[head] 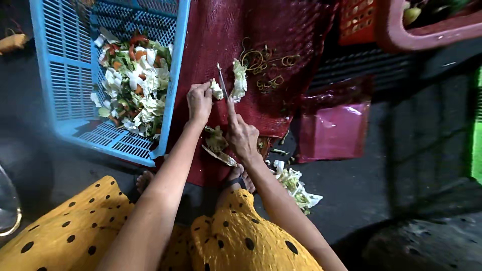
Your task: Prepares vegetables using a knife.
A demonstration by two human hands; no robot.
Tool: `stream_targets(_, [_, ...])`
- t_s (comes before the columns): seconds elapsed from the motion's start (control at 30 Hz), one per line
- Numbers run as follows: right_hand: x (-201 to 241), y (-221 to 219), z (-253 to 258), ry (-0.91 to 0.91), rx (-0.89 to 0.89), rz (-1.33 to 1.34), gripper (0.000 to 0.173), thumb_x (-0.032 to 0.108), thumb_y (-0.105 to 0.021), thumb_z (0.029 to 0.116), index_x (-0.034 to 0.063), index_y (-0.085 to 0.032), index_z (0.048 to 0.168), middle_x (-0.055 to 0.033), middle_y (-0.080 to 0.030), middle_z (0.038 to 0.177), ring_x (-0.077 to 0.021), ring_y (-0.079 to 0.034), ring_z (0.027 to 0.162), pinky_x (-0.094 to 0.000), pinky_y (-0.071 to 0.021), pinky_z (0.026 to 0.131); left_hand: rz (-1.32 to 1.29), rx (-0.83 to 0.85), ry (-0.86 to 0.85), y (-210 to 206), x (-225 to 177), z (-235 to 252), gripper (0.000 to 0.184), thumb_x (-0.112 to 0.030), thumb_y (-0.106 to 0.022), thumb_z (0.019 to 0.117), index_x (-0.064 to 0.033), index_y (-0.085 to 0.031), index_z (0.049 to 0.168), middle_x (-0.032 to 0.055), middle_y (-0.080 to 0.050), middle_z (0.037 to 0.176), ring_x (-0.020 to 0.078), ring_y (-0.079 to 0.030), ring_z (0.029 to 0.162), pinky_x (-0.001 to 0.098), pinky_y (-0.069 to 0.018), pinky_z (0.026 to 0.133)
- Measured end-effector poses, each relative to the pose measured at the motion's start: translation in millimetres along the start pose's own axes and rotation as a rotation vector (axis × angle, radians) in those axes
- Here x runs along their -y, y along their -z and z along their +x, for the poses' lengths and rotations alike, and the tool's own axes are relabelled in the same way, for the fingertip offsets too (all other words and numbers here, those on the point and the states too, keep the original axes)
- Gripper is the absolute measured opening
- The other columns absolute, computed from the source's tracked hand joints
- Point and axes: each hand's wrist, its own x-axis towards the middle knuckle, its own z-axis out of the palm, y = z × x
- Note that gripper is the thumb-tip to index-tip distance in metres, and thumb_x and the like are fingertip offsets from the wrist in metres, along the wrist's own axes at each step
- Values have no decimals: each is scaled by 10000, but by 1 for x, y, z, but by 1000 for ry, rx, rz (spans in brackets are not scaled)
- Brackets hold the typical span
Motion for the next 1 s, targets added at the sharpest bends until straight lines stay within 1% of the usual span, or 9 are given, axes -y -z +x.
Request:
stream_targets(0.07, [0,-7,-4,32,32,1,690,22,-578,958,69,-339,1603,-161,-663,842,-312,-604,492,-452,-468,418,79,-47,2,0,2,-1,299,-47,-561,1021,-35,-700,1284,215,-637,1277,273,-662,1131,373,-566,951])
stream_targets(0.23, [-4,-7,-7,88,31,-16,665,96,-599,982,67,-353,1599,-154,-651,835,-302,-604,503,-436,-466,418,60,-77,20,-1,4,3,242,-41,-593,996,0,-695,1211,187,-694,1172,246,-716,998,393,-591,910])
stream_targets(0.37, [1,2,-2,122,77,-12,737,41,-622,934,101,-337,1611,-151,-632,826,-303,-597,504,-429,-455,419,112,-96,22,1,4,2,201,-20,-606,970,12,-718,1134,182,-713,1094,256,-710,978,404,-568,912])
stream_targets(0.47, [0,-1,2,110,107,-36,722,52,-616,946,100,-339,1611,-152,-638,830,-304,-601,509,-430,-463,430,108,-96,40,2,3,3,245,-31,-586,979,10,-708,1188,185,-712,1152,268,-706,1031,421,-554,951])
stream_targets(0.6, [-3,-3,7,84,164,-15,714,35,-610,950,90,-337,1608,-170,-654,864,-320,-610,520,-456,-478,442,76,-95,76,1,2,1,250,-53,-586,990,-5,-700,1208,168,-710,1185,243,-717,997,403,-568,925])
stream_targets(0.73, [1,-16,32,67,122,-10,673,20,-574,938,123,-411,1583,-186,-697,866,-355,-635,551,-488,-484,477,95,-110,62,-2,2,-1,254,-73,-599,1000,-17,-703,1224,161,-709,1203,237,-709,1055,388,-553,974])
stream_targets(0.83, [8,-20,58,48,141,10,665,43,-544,969,168,-383,1602,-188,-710,918,-385,-659,628,-518,-501,532,124,-147,46,-4,1,-3,253,-65,-604,991,-26,-710,1217,157,-717,1194,246,-697,1093,394,-527,1000])
stream_targets(0.93, [9,-11,45,25,167,32,703,46,-589,953,161,-363,1609,-196,-708,946,-388,-654,614,-527,-500,517,50,-125,90,0,1,-1,259,-78,-613,996,-24,-698,1234,145,-729,1165,232,-715,1016,403,-550,946])
stream_targets(1.0, [2,0,19,10,228,24,773,55,-631,934,146,-298,1627,-190,-690,942,-371,-635,571,-524,-494,476,-76,-104,105,1,6,5,256,-77,-626,996,-2,-680,1236,143,-738,1065,195,-738,884,365,-607,846])
